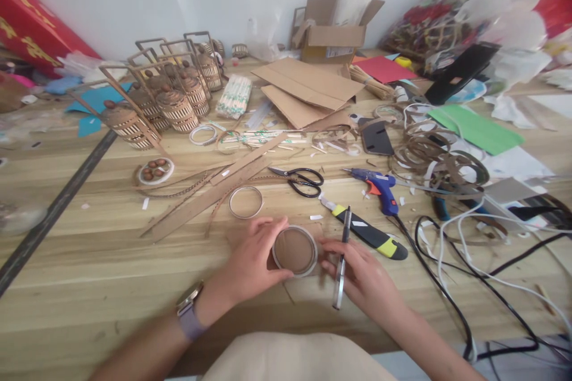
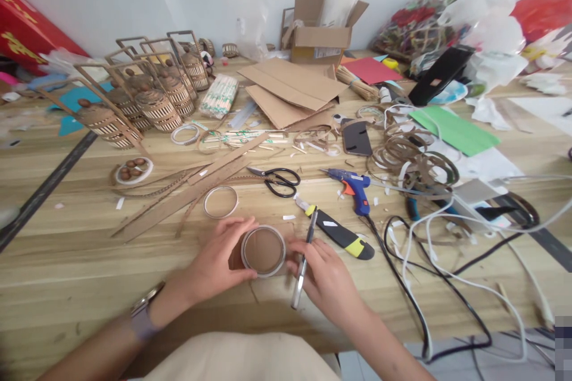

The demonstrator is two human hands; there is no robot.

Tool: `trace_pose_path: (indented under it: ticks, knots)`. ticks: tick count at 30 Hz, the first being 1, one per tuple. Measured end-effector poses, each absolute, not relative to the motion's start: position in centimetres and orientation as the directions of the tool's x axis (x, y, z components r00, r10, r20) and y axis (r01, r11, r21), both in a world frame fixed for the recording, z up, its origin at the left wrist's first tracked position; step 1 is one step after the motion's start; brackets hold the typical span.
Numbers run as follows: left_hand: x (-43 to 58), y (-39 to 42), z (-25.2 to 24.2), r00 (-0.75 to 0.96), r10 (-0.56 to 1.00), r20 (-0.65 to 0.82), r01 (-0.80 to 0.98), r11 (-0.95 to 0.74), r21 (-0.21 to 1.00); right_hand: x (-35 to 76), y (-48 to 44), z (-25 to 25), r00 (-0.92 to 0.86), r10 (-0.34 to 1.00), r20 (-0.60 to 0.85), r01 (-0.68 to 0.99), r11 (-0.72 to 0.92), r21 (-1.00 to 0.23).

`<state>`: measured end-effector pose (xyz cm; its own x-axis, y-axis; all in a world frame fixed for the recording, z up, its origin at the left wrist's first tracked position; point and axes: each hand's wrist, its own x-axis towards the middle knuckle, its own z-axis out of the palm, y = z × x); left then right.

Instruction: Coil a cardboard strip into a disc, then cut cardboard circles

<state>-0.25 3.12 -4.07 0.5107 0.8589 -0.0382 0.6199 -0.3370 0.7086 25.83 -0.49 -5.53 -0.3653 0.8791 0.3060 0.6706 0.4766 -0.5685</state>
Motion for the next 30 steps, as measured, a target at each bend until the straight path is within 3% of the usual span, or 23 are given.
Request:
trace_pose_path:
  ticks: [12, 19, 26, 30]
  knots:
    - [1.0, 3.4, -4.7, 0.567, 0.823, -0.043, 0.599, -0.376, 0.707, 25.7, -0.6, -4.2, -0.203, 0.930, 0.306, 0.601, 0.365, -0.711]
    - [1.0, 3.5, -5.0, 0.562, 0.824, -0.064, 0.612, -0.363, 0.703, 25.0, 0.1, -2.1, -0.199, 0.887, 0.416, 0.512, 0.456, -0.728]
    - [1.1, 3.6, -4.8, 0.545, 0.836, -0.065, 0.618, -0.348, 0.705, 23.7, 1.0, -2.4, -0.174, 0.957, 0.230, 0.509, 0.288, -0.811]
    - [1.2, 3.7, -5.0, 0.548, 0.835, -0.053, 0.611, -0.356, 0.707, 22.8, 1.7, -3.1, -0.225, 0.953, 0.202, 0.486, 0.290, -0.825]
